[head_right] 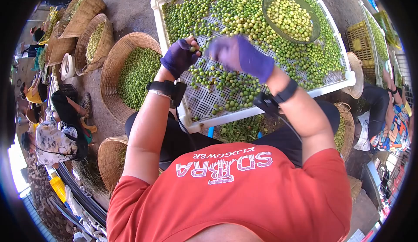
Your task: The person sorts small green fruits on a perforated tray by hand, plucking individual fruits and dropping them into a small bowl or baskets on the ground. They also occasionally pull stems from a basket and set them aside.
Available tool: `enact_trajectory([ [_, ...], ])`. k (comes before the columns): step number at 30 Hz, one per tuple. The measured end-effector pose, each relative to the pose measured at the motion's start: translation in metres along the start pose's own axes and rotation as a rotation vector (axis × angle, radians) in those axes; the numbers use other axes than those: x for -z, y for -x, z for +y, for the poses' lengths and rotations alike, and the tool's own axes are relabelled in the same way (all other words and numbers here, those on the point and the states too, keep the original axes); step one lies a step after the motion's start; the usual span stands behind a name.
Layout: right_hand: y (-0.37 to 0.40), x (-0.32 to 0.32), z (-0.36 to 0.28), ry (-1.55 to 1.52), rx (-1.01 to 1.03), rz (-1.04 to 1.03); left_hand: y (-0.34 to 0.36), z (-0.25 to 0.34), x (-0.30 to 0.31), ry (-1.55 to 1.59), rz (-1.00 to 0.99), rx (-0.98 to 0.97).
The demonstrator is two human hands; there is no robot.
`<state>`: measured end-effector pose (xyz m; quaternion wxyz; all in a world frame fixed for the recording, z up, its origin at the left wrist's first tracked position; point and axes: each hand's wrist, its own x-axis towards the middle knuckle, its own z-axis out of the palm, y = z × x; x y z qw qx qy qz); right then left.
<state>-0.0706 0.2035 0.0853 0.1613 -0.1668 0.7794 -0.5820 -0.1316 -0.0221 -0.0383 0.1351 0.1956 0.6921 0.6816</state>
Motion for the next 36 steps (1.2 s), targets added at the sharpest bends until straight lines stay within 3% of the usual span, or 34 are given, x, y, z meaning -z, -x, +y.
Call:
enact_trajectory([
  [1,0.009,0.003,0.009,0.041,0.145,-0.373,-0.003,0.002,0.007,0.293,0.022,0.391],
  [2,0.021,0.003,-0.001,0.083,-0.057,-0.757,0.001,0.033,-0.008,-0.117,0.062,0.472],
  [3,0.03,0.002,-0.002,0.391,-0.004,-0.929,0.004,0.05,-0.02,-0.53,0.099,0.542],
  [5,0.026,0.001,0.021,0.621,-0.049,-0.834,0.01,0.032,-0.038,-0.878,-0.024,0.429],
  [7,0.009,0.01,0.064,0.806,0.097,-0.35,0.016,0.012,-0.048,-0.892,-0.175,0.378],
  [8,-0.003,0.016,0.077,0.88,0.174,-0.103,0.018,0.002,-0.052,-0.968,-0.183,0.238],
  [9,-0.016,0.016,0.079,0.92,0.113,0.013,0.018,0.003,-0.055,-0.989,-0.23,0.251],
  [12,-0.043,0.013,0.094,0.893,0.231,0.165,0.016,0.009,-0.057,-1.074,-0.408,0.268],
  [16,-0.073,-0.008,0.103,0.906,0.199,0.175,0.025,0.008,-0.066,-1.123,-0.317,0.215],
  [20,-0.092,-0.024,0.128,1.033,0.156,0.103,0.014,0.045,-0.064,-0.696,-0.188,0.661],
  [21,-0.092,-0.025,0.128,1.056,0.15,0.098,0.013,0.051,-0.058,-0.553,-0.146,0.697],
  [23,-0.09,-0.022,0.132,0.904,0.154,0.144,0.019,-0.015,-0.016,-0.563,-0.328,-0.225],
  [24,-0.088,-0.02,0.133,0.898,0.151,0.147,0.017,-0.01,-0.011,-0.704,-0.256,-0.352],
  [25,-0.088,-0.017,0.134,0.892,0.148,0.153,0.014,-0.013,-0.006,-0.188,-0.199,0.015],
  [27,-0.083,-0.007,0.133,0.664,0.125,0.16,0.007,0.002,0.004,0.98,0.192,0.642],
  [28,-0.08,-0.002,0.131,0.562,0.025,0.162,0.002,0.009,0.011,0.902,0.292,0.654],
  [30,-0.081,0.009,0.127,0.48,-0.004,0.255,-0.018,0.007,0.024,0.14,0.405,0.304],
  [31,-0.082,0.014,0.127,0.44,-0.018,0.301,-0.026,0.024,0.031,0.064,0.508,0.525],
  [32,-0.088,0.019,0.126,0.48,0.052,0.357,-0.034,0.025,0.033,-0.269,0.524,0.491],
  [33,-0.09,0.02,0.125,0.5,0.08,0.398,-0.044,0.026,0.036,-0.604,0.531,0.448],
  [36,-0.102,0.025,0.122,0.544,0.16,0.472,-0.067,0.004,0.05,-1.095,0.277,0.442],
])
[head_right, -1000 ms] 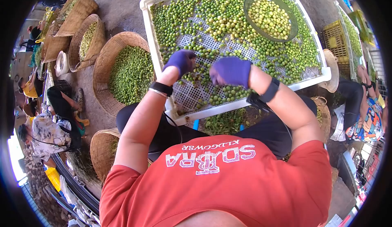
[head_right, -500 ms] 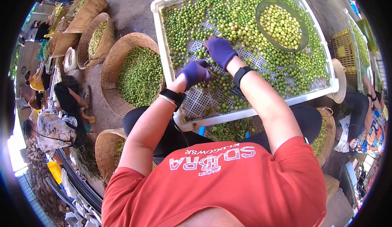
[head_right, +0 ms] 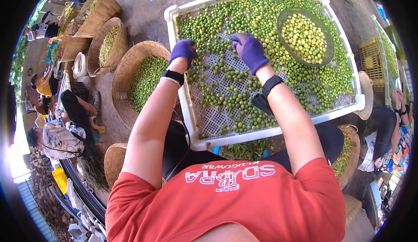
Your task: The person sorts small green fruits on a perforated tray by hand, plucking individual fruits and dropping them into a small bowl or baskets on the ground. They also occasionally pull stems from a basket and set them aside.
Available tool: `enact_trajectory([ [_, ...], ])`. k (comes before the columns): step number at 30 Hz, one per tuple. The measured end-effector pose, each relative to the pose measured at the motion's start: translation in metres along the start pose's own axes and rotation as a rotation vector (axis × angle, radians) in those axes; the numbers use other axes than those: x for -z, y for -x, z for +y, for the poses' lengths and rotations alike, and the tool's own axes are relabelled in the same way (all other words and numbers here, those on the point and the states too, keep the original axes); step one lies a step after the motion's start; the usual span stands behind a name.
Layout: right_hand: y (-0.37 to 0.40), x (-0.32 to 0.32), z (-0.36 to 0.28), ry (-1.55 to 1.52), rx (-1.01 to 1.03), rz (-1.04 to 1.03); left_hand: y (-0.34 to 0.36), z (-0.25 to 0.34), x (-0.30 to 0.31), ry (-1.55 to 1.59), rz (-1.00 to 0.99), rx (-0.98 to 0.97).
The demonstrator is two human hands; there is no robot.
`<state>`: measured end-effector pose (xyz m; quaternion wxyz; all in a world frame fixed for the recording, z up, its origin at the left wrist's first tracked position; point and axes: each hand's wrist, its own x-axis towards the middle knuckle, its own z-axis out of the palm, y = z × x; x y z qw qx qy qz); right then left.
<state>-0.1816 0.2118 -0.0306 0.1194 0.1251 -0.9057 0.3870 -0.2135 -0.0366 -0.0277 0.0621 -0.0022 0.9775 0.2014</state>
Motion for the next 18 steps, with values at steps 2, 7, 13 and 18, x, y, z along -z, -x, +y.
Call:
enact_trajectory([
  [2,-0.006,-0.01,0.001,0.049,0.087,0.082,-0.009,0.0,-0.006,-0.195,-0.103,-0.046],
  [7,-0.018,-0.033,0.014,0.144,0.234,0.023,-0.001,0.009,-0.012,-0.257,-0.136,-0.008],
  [13,-0.025,-0.05,0.02,0.317,0.183,-0.163,0.011,0.007,-0.009,-0.128,-0.197,-0.017],
  [18,-0.018,-0.026,0.016,0.219,0.116,-0.229,0.011,-0.052,0.003,1.099,-0.336,0.069],
])
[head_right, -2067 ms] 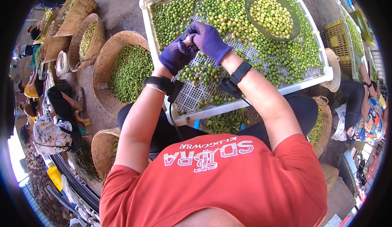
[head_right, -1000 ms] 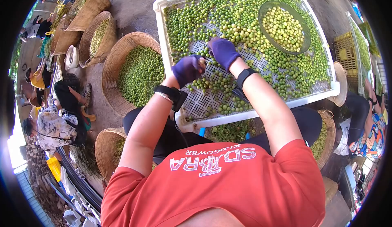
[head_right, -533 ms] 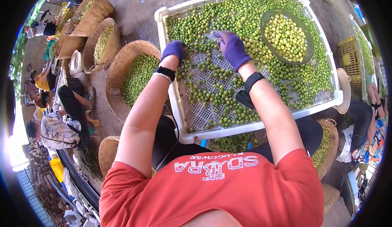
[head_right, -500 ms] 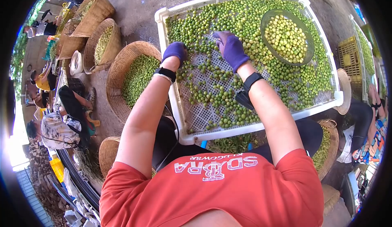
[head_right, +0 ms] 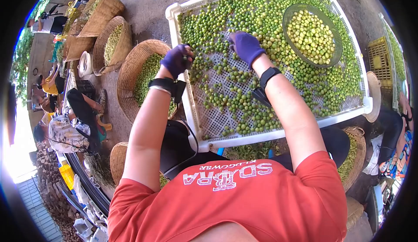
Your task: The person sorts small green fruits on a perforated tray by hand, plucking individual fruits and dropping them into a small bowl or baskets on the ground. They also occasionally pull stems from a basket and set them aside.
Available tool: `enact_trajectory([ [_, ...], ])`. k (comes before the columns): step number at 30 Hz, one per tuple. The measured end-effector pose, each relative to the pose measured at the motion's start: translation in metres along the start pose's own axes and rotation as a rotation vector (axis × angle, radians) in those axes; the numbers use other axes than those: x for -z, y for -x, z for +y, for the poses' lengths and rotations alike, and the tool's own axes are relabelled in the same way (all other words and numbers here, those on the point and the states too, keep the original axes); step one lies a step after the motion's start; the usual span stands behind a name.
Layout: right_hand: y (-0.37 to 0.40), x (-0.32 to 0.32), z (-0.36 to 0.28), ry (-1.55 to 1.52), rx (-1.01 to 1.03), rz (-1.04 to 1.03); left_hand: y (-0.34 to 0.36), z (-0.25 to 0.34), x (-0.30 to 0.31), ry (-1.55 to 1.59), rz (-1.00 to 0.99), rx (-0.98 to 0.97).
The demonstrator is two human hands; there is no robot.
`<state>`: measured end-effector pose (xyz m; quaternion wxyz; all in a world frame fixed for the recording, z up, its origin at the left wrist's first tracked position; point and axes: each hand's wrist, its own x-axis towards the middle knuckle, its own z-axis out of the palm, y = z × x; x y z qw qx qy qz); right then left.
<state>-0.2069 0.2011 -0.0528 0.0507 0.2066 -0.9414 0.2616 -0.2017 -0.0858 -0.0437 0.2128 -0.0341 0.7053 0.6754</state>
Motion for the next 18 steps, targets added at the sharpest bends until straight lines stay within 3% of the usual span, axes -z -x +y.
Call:
enact_trajectory([
  [1,0.003,0.002,0.002,-0.014,0.008,0.024,0.01,0.017,-0.002,0.623,0.09,0.328],
  [2,0.005,0.002,0.004,0.004,0.085,0.099,0.02,0.026,-0.005,0.347,0.152,0.165],
  [4,0.008,0.0,0.007,0.055,0.078,0.04,0.02,0.037,0.002,0.044,0.181,0.205],
  [7,0.006,0.001,0.004,0.049,0.038,-0.016,0.028,0.034,-0.02,-0.85,0.193,0.15],
  [9,0.004,0.004,0.008,0.01,0.0,-0.019,0.037,0.041,-0.041,-1.185,0.096,0.093],
  [11,0.005,0.006,0.014,-0.048,-0.028,-0.01,0.035,0.029,-0.048,-1.375,0.041,0.005],
  [13,0.008,0.008,0.013,-0.02,0.001,-0.052,0.024,0.002,-0.045,-1.444,0.138,-0.026],
  [17,0.017,-0.004,0.0,0.139,0.178,-0.092,0.038,0.027,-0.06,-1.558,-0.06,0.016],
  [18,0.019,-0.016,0.004,0.147,0.157,-0.149,0.04,0.022,-0.055,-1.485,-0.072,-0.086],
])
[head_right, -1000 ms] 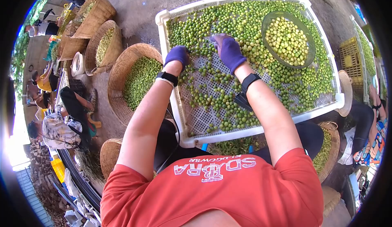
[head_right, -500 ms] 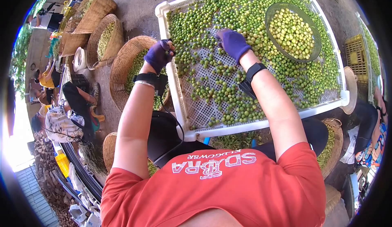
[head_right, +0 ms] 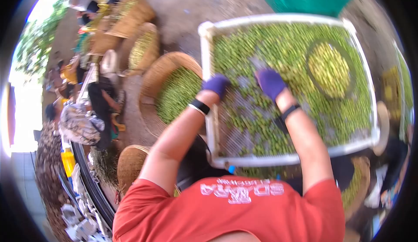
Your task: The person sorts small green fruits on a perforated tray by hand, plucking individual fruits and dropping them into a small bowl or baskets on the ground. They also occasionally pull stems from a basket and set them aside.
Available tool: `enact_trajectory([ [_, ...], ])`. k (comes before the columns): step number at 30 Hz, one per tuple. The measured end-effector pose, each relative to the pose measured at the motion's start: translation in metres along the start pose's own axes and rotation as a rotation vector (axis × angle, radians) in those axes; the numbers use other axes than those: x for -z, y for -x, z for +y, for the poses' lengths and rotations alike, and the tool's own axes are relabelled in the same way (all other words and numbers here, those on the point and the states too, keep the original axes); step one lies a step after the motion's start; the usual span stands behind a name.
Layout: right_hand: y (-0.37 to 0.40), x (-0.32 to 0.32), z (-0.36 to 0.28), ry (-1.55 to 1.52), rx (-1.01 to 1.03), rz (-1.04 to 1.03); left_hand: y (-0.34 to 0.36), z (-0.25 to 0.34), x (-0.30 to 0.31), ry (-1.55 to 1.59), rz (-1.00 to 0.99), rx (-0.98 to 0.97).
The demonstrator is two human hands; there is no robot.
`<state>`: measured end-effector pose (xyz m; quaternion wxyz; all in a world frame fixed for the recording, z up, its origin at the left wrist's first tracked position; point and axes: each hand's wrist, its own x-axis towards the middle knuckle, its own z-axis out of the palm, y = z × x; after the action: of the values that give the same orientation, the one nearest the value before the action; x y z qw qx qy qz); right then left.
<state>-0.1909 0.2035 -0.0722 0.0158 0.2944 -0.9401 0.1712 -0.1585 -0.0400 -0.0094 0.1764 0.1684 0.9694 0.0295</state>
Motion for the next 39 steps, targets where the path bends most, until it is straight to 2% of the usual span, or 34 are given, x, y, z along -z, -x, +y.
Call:
enact_trajectory([
  [1,0.0,-0.009,-0.002,0.059,0.029,0.033,-0.011,-0.002,-0.013,-0.095,-0.082,0.019],
  [2,-0.002,-0.015,-0.001,0.071,0.02,0.017,-0.019,-0.007,-0.04,0.006,0.165,0.095],
  [3,-0.004,-0.024,0.001,0.116,0.027,0.06,-0.009,0.006,-0.021,-0.03,0.101,0.183],
  [5,-0.008,-0.015,-0.005,0.038,-0.013,0.048,-0.003,0.007,-0.016,0.106,0.171,0.136],
  [8,-0.009,-0.002,-0.007,-0.046,-0.018,0.058,-0.01,0.005,-0.014,0.27,0.025,0.171],
  [9,-0.008,0.003,-0.007,-0.065,-0.035,0.046,-0.001,0.011,-0.006,0.348,0.113,0.124],
  [11,-0.005,0.005,-0.014,-0.131,-0.02,0.13,0.011,0.027,0.024,0.672,-0.046,0.239],
  [12,-0.004,0.007,-0.017,-0.165,-0.015,0.165,0.008,0.025,0.018,0.449,0.104,-0.021],
  [14,-0.002,0.004,-0.024,-0.144,0.004,0.073,0.007,0.018,-0.004,-0.018,0.375,-0.522],
  [15,-0.001,0.0,-0.027,-0.135,0.01,0.024,0.006,0.017,-0.008,0.171,0.39,-0.559],
  [16,0.001,-0.003,-0.027,-0.146,0.035,0.1,0.003,0.019,-0.016,0.37,0.395,-0.596],
  [19,-0.004,-0.02,-0.011,-0.168,-0.037,-0.048,0.015,0.029,-0.034,1.011,0.31,-0.565],
  [20,0.003,0.002,-0.018,-0.247,-0.111,-0.006,0.016,0.027,-0.034,1.084,0.336,-0.594],
  [21,0.008,0.014,-0.019,-0.393,-0.148,0.206,0.015,0.022,-0.032,1.115,0.384,-0.613],
  [22,0.014,0.023,-0.013,-0.332,-0.294,0.172,0.019,0.023,-0.03,1.044,0.465,-0.606],
  [23,0.016,0.046,-0.012,-0.404,-0.33,0.16,0.023,0.024,-0.029,0.972,0.546,-0.592],
  [24,0.018,0.047,0.0,-0.478,-0.328,0.263,0.027,0.03,-0.022,1.617,0.1,-0.279],
  [25,0.019,0.051,0.007,-0.414,-0.274,0.356,0.031,0.036,-0.015,2.303,-0.088,0.301],
  [26,0.021,0.056,0.013,-0.385,-0.291,0.311,0.024,0.03,-0.021,2.174,-0.098,0.344],
  [27,0.02,0.058,0.015,-0.279,-0.302,0.245,0.024,0.031,-0.015,1.981,-0.054,0.258],
  [29,0.022,0.055,0.012,-0.267,-0.179,0.157,0.024,0.048,-0.006,1.59,0.139,0.333],
  [31,0.019,0.045,0.007,-0.127,-0.081,0.096,0.01,0.055,-0.004,0.977,0.265,0.282],
  [33,0.021,0.037,-0.007,0.025,-0.027,0.051,-0.009,0.059,-0.013,0.898,0.265,0.246],
  [34,0.02,0.037,-0.013,0.132,-0.071,-0.067,-0.018,0.061,-0.017,0.786,0.305,0.191],
  [35,0.021,0.033,-0.011,0.115,-0.082,-0.043,-0.022,0.066,-0.015,0.793,0.302,0.155],
  [39,0.022,0.03,-0.001,-0.03,-0.122,0.007,-0.031,0.075,-0.017,0.463,0.207,0.008],
])
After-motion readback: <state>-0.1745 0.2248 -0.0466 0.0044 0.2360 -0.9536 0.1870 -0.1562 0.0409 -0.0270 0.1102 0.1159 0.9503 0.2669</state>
